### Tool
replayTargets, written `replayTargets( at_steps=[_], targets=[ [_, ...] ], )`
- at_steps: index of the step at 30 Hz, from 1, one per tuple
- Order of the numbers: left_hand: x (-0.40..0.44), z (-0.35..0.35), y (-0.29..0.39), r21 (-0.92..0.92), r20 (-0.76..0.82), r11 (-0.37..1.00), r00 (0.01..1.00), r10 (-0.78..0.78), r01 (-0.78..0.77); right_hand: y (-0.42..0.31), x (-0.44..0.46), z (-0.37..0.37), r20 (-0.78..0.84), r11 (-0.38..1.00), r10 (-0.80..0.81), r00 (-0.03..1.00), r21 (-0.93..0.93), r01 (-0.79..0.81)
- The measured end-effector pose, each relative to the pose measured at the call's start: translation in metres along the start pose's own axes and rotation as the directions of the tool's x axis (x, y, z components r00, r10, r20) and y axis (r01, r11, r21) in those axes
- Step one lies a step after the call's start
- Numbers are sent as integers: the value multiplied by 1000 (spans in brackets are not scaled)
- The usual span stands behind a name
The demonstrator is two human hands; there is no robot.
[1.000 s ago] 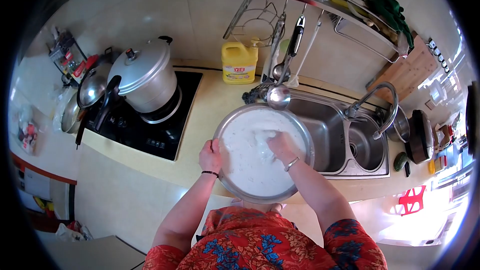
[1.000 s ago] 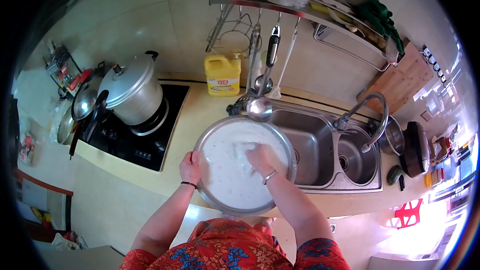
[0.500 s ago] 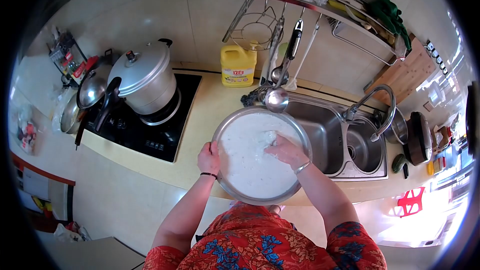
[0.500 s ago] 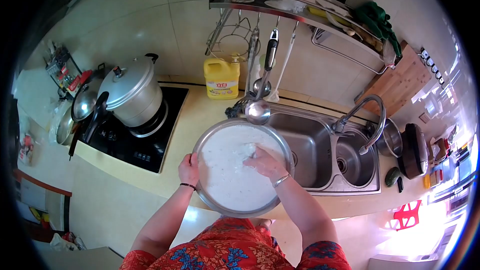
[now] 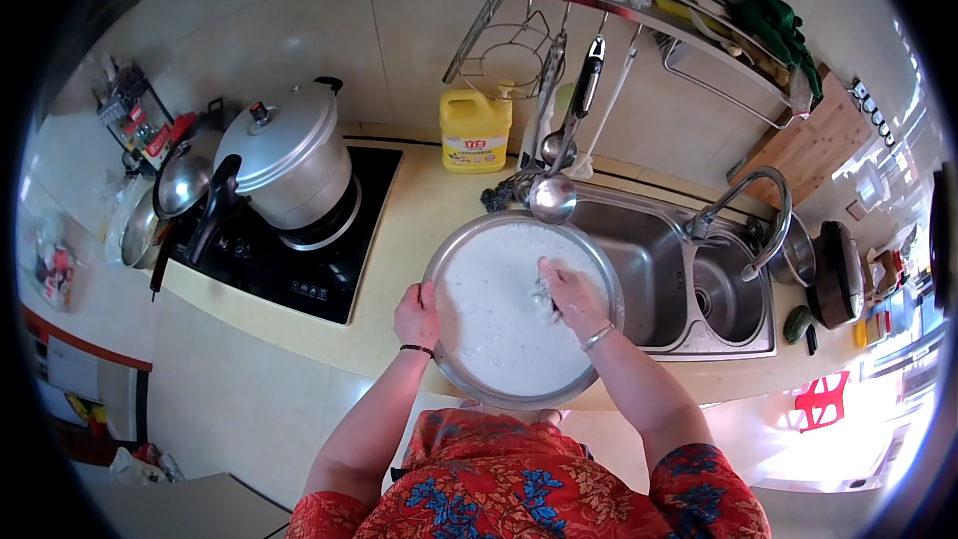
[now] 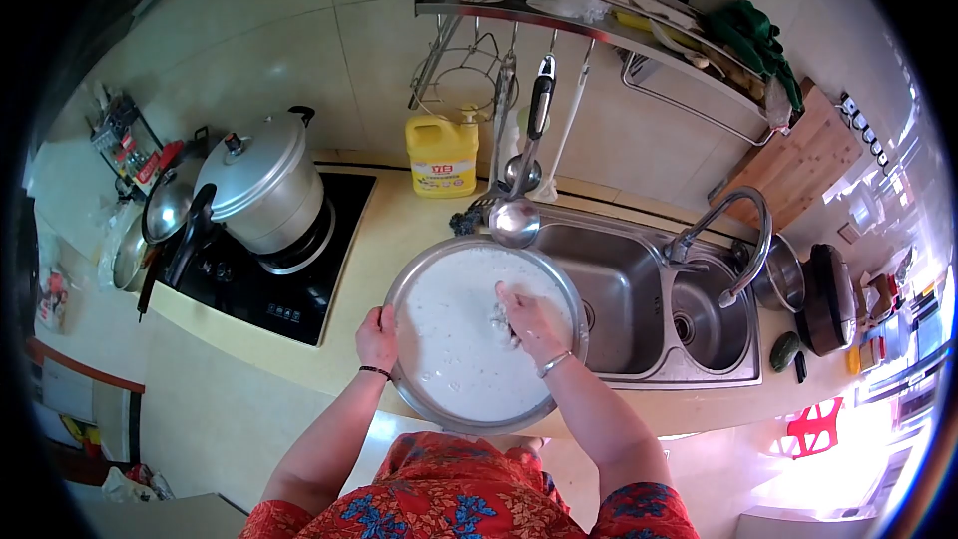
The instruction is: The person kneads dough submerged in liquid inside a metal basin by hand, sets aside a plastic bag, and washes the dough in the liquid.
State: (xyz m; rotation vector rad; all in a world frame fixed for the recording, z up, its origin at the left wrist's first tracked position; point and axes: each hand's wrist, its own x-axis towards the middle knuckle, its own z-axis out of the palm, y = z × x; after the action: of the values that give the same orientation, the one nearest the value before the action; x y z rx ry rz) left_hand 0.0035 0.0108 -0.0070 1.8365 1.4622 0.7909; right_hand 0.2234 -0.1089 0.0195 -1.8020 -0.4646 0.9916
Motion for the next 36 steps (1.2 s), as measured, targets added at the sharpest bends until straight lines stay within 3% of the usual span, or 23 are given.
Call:
replayTargets(
  at_steps=[1,4,6,7,8,9,10,12,19,21,25,27,28,30,31,33,34,36],
  targets=[
    [0,0,-1,2,3,1000,1000,1,-1,13,11,-8,0,1000,1,1000,-2,-1],
    [0,0,-1,-2,-1,1000,1000,9,-9,31,24,-21,219,947,221,950,185,-263],
    [0,0,-1,-4,-1,1000,1000,4,-4,28,17,-15,412,827,-17,911,518,-219],
    [0,0,0,-4,0,1000,1000,1,-1,22,8,-17,411,827,-16,911,517,-219],
    [0,0,0,-6,0,1000,1000,1,-1,14,-2,-19,310,983,-165,936,129,131],
    [-1,0,0,-11,-6,1000,1000,5,-5,11,-6,-21,281,851,-340,897,-314,421],
    [-1,0,1,-17,-11,1000,1000,9,-9,15,-3,-22,280,851,-340,898,-315,421],
    [-1,-1,2,-28,-7,999,1000,16,-16,19,2,-20,342,939,-297,892,-63,337],
    [0,0,1,-42,-15,999,1000,26,-26,-8,-19,-17,242,981,-134,961,-105,163],
    [0,0,1,-43,-8,999,1000,23,-24,-15,-26,-16,106,870,-247,963,-412,269],
    [0,0,0,-60,1,998,1000,12,-12,-32,-37,-21,135,782,-119,984,-598,176],
    [0,0,1,-53,-3,999,1000,9,-9,-22,-34,-27,358,472,-179,916,-786,399],
    [-1,0,2,-45,-6,999,1000,6,-7,-16,-38,-30,357,472,-178,917,-787,398],
    [-1,0,3,-66,-3,998,1000,1,-1,-3,-50,-33,416,176,-293,861,-862,476],
    [-1,0,2,-84,-2,996,1000,-4,4,-2,-54,-33,416,175,-291,861,-862,476],
    [0,0,-1,-80,4,997,1000,0,0,-4,-63,-33,409,148,-69,910,-898,415],
    [0,1,-1,-75,10,997,1000,5,-5,-6,-66,-32,409,149,-67,910,-898,414],
    [-1,0,0,-73,8,997,1000,-1,1,-8,-69,-28,382,102,94,919,-922,373]
  ],
)
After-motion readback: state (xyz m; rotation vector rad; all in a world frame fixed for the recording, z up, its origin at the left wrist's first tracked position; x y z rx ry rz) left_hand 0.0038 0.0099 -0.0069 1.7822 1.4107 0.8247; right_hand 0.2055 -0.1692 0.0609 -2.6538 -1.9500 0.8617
